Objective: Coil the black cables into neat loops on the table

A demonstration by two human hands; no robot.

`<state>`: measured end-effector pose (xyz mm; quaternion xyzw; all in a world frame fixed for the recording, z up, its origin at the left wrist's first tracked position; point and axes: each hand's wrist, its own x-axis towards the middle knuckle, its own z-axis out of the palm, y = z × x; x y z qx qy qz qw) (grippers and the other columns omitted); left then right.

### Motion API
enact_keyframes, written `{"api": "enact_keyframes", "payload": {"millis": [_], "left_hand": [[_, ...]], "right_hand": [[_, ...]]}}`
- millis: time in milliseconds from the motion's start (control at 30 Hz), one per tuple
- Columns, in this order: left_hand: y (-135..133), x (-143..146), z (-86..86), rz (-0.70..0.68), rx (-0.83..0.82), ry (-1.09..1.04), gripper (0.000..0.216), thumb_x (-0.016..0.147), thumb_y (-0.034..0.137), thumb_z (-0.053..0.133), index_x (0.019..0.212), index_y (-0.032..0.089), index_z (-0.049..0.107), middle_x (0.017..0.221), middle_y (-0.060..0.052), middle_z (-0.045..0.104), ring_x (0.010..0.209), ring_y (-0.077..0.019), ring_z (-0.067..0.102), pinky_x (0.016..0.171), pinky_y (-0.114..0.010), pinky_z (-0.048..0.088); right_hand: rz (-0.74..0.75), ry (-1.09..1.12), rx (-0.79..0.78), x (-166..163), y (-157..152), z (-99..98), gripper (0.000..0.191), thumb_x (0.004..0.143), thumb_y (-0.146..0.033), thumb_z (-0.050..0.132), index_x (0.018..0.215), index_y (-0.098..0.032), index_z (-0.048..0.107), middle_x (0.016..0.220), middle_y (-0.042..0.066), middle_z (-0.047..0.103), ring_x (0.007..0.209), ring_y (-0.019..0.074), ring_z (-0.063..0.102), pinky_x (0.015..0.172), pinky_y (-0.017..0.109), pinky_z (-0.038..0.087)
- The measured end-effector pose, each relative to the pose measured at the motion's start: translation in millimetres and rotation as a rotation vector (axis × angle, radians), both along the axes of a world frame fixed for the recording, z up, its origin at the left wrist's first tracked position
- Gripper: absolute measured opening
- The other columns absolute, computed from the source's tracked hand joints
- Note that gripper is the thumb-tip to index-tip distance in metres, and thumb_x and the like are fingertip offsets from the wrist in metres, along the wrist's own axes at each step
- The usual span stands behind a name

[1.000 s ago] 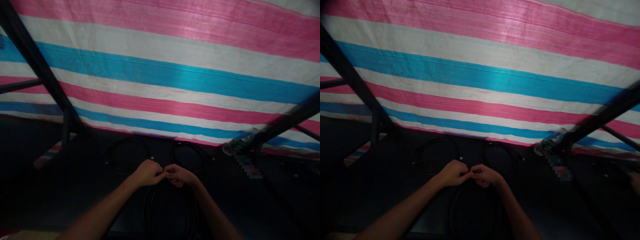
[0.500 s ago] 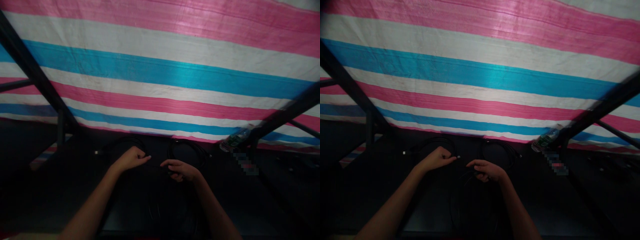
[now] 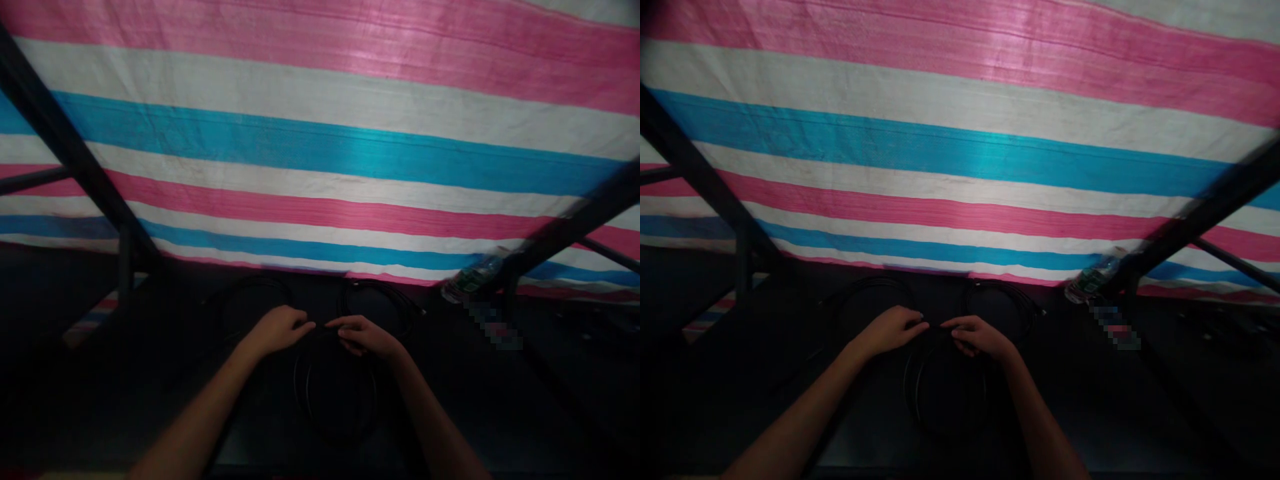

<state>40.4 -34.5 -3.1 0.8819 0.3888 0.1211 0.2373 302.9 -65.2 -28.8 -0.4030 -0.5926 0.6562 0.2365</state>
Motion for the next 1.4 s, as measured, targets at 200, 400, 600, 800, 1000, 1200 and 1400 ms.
{"api": "enact_keyframes", "payload": {"millis": [200,400,600,800,1000,1200,1400], "left_hand": [[-9,19,-13.1,-0.084,0.058,0.000,0.040,0.097,0.044,0.044,0.086,0.016,0.071,0.080,-0.007,0.070,0.073,-0.0184,0.061,0.063,-0.027,0.034],[4,5,-11.6,0.031,-0.016,-0.048,0.042,0.096,0.047,0.046,0.079,0.016,0.069,0.074,-0.005,0.068,0.067,-0.0161,0.058,0.060,-0.025,0.030],[9,-3,-4.8,0.093,-0.090,-0.148,0.046,0.095,0.049,0.044,0.070,0.016,0.063,0.064,-0.001,0.060,0.059,-0.0133,0.051,0.057,-0.024,0.028],[15,-21,3.7,0.014,-0.386,-0.184,0.051,0.088,0.058,0.050,0.067,0.014,0.066,0.055,0.002,0.049,0.051,-0.0103,0.038,0.050,-0.023,0.024],[22,-51,11.5,-0.114,-0.684,0.018,0.053,0.080,0.063,0.057,0.074,0.015,0.076,0.052,0.001,0.048,0.047,-0.0098,0.036,0.047,-0.024,0.023],[25,-47,0.0,-0.096,-0.639,0.035,0.049,0.078,0.061,0.060,0.079,0.015,0.077,0.054,0.001,0.051,0.049,-0.0095,0.036,0.047,-0.024,0.023],[8,-12,-4.5,-0.067,-0.436,-0.080,0.040,0.084,0.051,0.057,0.081,0.015,0.075,0.063,0.000,0.062,0.056,-0.0121,0.050,0.051,-0.023,0.030]], "right_hand": [[-0.027,-0.141,0.156,-16,-4,-2.1,0.032,0.084,-0.036,0.066,0.105,-0.014,0.071,0.075,0.001,0.063,0.056,0.0083,0.051,0.053,0.021,0.039],[-0.123,-0.279,0.609,-31,-8,2.0,0.013,0.084,-0.021,0.063,0.093,-0.017,0.071,0.097,0.007,0.068,0.088,0.0179,0.062,0.081,0.030,0.047],[-0.257,-0.354,0.594,-34,-7,2.3,0.025,0.091,-0.025,0.053,0.107,-0.018,0.071,0.099,0.009,0.072,0.088,0.0204,0.065,0.083,0.033,0.048],[-0.122,-0.255,0.358,-19,-4,7.0,0.036,0.091,-0.040,0.055,0.108,-0.014,0.074,0.070,0.002,0.063,0.059,0.0115,0.053,0.055,0.023,0.042],[0.016,-0.143,0.030,8,-5,9.9,0.052,0.084,-0.050,0.064,0.118,-0.011,0.070,0.050,-0.009,0.034,0.040,0.0036,0.028,0.038,0.018,0.022],[0.062,-0.187,-0.042,10,-5,9.9,0.044,0.082,-0.046,0.067,0.110,-0.011,0.073,0.050,-0.009,0.038,0.038,0.0024,0.027,0.035,0.017,0.019],[0.072,-0.150,-0.066,2,-8,9.9,0.044,0.083,-0.046,0.066,0.109,-0.011,0.071,0.052,-0.009,0.039,0.037,0.0020,0.028,0.034,0.016,0.020]]}}
